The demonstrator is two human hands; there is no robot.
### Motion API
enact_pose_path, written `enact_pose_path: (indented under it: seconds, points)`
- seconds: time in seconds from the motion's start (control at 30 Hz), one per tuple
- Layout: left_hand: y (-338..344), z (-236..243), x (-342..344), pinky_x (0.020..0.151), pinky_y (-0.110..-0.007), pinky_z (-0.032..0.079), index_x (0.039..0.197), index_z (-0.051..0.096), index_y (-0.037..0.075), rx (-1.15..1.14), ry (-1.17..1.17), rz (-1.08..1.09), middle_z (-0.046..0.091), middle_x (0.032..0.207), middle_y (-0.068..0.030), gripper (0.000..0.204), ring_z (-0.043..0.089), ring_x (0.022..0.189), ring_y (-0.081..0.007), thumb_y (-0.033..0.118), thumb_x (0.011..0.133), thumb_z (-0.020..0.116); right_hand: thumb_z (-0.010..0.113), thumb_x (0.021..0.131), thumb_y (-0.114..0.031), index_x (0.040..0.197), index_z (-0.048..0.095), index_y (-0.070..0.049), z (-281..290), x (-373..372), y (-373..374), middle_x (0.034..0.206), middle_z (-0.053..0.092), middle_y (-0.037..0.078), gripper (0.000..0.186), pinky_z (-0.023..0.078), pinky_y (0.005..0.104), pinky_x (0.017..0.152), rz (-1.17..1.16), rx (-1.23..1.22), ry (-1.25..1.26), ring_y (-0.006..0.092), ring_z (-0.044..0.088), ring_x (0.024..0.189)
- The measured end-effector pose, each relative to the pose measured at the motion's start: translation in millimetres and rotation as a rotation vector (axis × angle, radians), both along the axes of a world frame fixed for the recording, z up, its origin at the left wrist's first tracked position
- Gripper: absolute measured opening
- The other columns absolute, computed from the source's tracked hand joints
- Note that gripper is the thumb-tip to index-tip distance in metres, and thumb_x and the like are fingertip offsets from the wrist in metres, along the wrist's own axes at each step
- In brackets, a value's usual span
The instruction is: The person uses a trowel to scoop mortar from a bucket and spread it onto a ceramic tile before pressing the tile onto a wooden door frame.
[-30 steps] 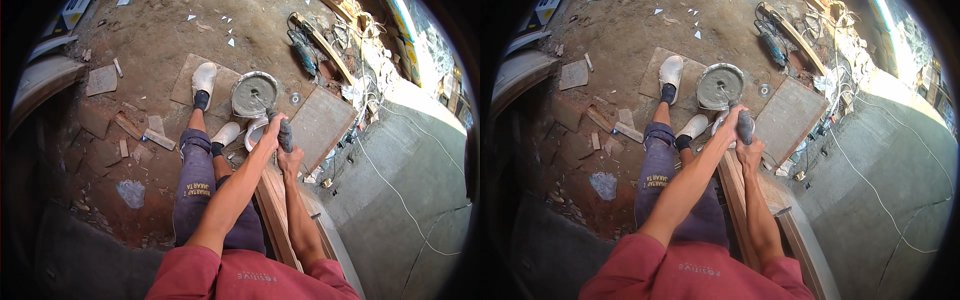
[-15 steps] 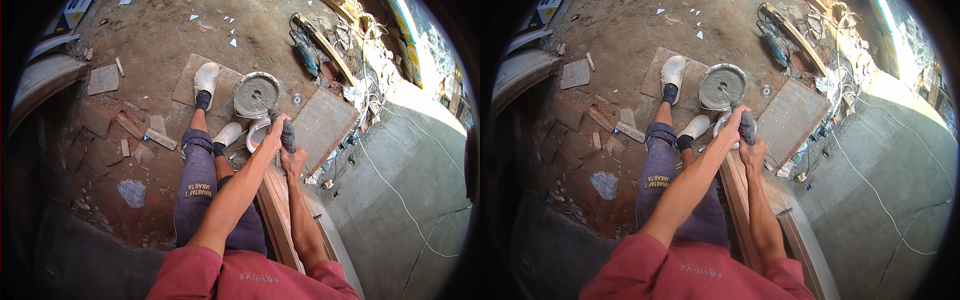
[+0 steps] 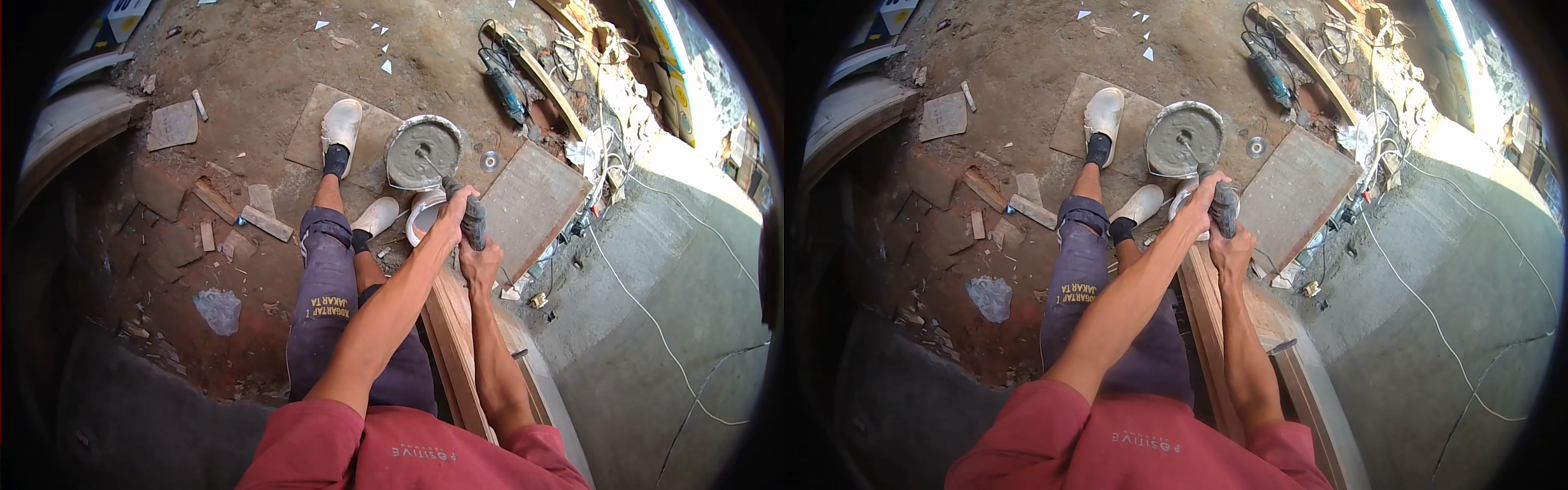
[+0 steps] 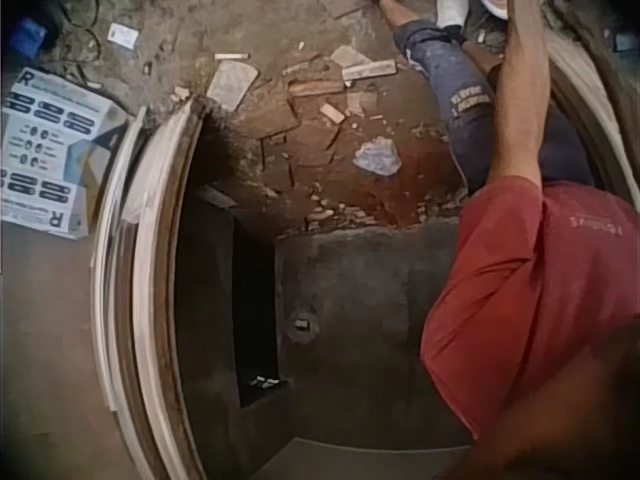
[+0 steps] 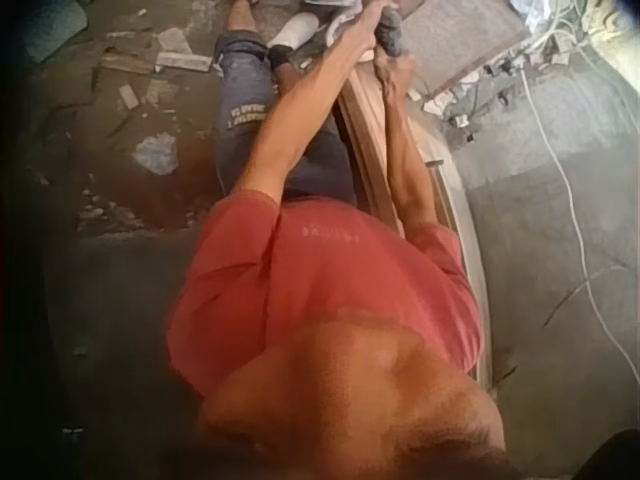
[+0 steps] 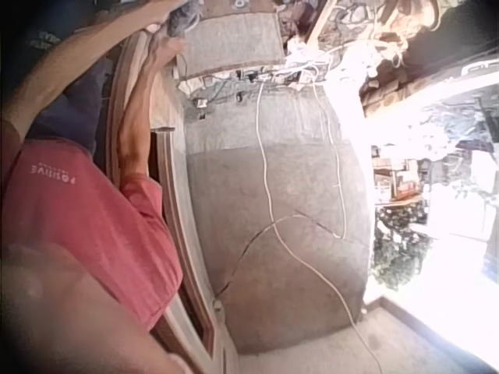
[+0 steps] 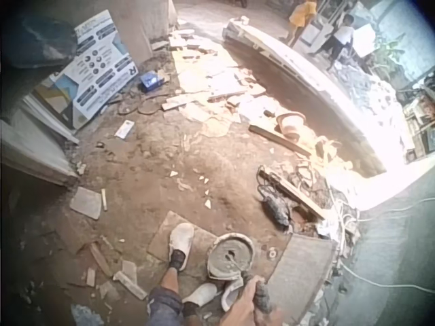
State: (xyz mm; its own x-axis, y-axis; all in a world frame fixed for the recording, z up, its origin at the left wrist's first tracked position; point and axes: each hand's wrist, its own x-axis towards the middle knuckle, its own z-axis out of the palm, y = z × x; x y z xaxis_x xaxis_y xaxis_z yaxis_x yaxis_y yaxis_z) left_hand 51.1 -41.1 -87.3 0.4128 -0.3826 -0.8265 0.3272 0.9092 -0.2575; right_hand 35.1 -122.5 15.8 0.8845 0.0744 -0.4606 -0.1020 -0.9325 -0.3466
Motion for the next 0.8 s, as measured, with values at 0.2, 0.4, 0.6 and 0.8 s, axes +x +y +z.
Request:
enact_pose_path:
  seconds: [0.2, 0.4, 0.6, 0.8]
  points:
    - [-14.1, -17.9, -8.8, 0.055, -0.033, 0.045, 0.076, 0.056, 0.013, -0.031, 0.131, 0.016, 0.054, 0.069, 0.0001, 0.024, 0.052, 0.057, -0.0166, 0.029, 0.07, 0.073, 0.071, 0.079, -0.024, 0.079, 0.065, 0.01, -5.6, -5.1, -6.0, 0.06, 0.059, 0.024, 0.035, 0.049, 0.0424, 0.06, -0.03, -0.009, 0.067, 0.0223, 0.06, 0.054]
    - [-23.4, -2.6, -21.7, 0.059, -0.034, 0.046, 0.08, 0.055, 0.012, 0.044, 0.149, 0.094, 0.053, 0.07, -0.0013, 0.029, 0.052, 0.059, -0.0188, 0.031, 0.069, 0.074, 0.071, 0.079, -0.024, 0.079, 0.065, 0.011, -2.3, -16.4, -19.2, 0.058, 0.058, 0.024, 0.035, 0.048, 0.0424, 0.058, 0.011, -0.049, 0.083, 0.0226, 0.058, 0.052]
    - [-15.9, 6.1, -17.9, 0.062, -0.034, 0.047, 0.089, 0.056, 0.007, 0.043, 0.21, 0.016, 0.056, 0.079, -0.0035, 0.036, 0.054, 0.068, -0.019, 0.031, 0.069, 0.074, 0.07, 0.079, -0.023, 0.077, 0.063, 0.01, -5.1, -17.7, -18.0, 0.059, 0.059, 0.024, 0.034, 0.048, 0.0429, 0.058, 0.024, -0.016, 0.036, 0.0258, 0.056, 0.05]
    - [-11.8, 3.3, -16.6, 0.06, -0.035, 0.047, 0.084, 0.056, 0.008, 0.065, 0.244, 0.041, 0.055, 0.074, -0.0031, 0.033, 0.053, 0.062, -0.0193, 0.031, 0.069, 0.074, 0.069, 0.078, -0.024, 0.075, 0.062, 0.009, -10.2, -17.1, -17.4, 0.059, 0.057, 0.024, 0.034, 0.047, 0.043, 0.057, 0.028, 0.018, 0.049, 0.0274, 0.055, 0.05]
